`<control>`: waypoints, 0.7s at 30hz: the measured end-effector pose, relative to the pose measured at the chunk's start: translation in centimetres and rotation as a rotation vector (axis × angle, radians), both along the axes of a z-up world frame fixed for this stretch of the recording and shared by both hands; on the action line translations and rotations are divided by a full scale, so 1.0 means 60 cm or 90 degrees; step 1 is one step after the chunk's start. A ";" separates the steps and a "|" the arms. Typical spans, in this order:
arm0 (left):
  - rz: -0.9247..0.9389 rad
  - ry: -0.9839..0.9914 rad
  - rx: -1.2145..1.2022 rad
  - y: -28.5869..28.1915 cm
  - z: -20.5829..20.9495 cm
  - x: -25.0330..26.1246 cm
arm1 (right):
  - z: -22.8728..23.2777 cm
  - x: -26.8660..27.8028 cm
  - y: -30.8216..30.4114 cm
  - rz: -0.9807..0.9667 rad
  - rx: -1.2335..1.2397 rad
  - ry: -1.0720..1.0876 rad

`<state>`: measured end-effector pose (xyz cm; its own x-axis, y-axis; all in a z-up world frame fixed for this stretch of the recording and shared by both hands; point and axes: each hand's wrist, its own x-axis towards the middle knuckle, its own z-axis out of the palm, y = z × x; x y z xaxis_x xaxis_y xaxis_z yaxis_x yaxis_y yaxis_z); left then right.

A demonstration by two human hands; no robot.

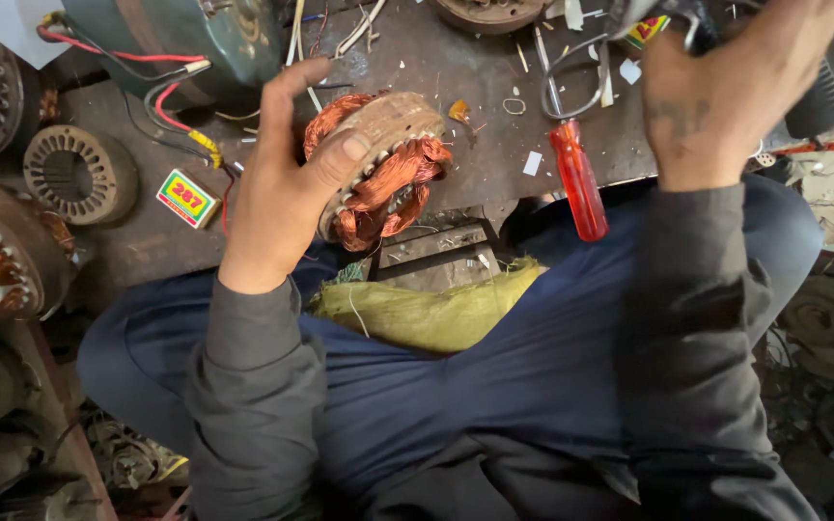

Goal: The person is repairing a motor stator by hand. They use a screwdriver to pry and separate copper windings, then use scissors and pliers to cut and remove sections of the winding. The person rotates the stator to access different areas and continues to remove copper wire throughout the clip.

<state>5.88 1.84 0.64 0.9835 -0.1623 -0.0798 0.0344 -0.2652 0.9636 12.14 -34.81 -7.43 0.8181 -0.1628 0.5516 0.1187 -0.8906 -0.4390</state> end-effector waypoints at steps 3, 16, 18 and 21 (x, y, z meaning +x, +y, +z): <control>-0.004 -0.004 -0.007 0.002 -0.005 0.000 | 0.010 -0.030 -0.029 0.088 0.150 -0.026; -0.053 -0.014 0.144 0.007 0.008 0.006 | 0.033 -0.130 -0.143 0.296 0.232 0.068; -0.052 0.008 0.141 0.006 0.009 0.008 | 0.029 -0.148 -0.157 0.338 0.210 0.061; -0.060 -0.029 0.175 0.003 0.010 0.011 | 0.009 -0.190 -0.175 0.392 0.255 0.043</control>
<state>6.57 2.04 1.25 0.9688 -0.2313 -0.0893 -0.0447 -0.5171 0.8547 0.75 -45.30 -6.90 0.8565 0.1582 0.4913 0.5064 -0.4412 -0.7409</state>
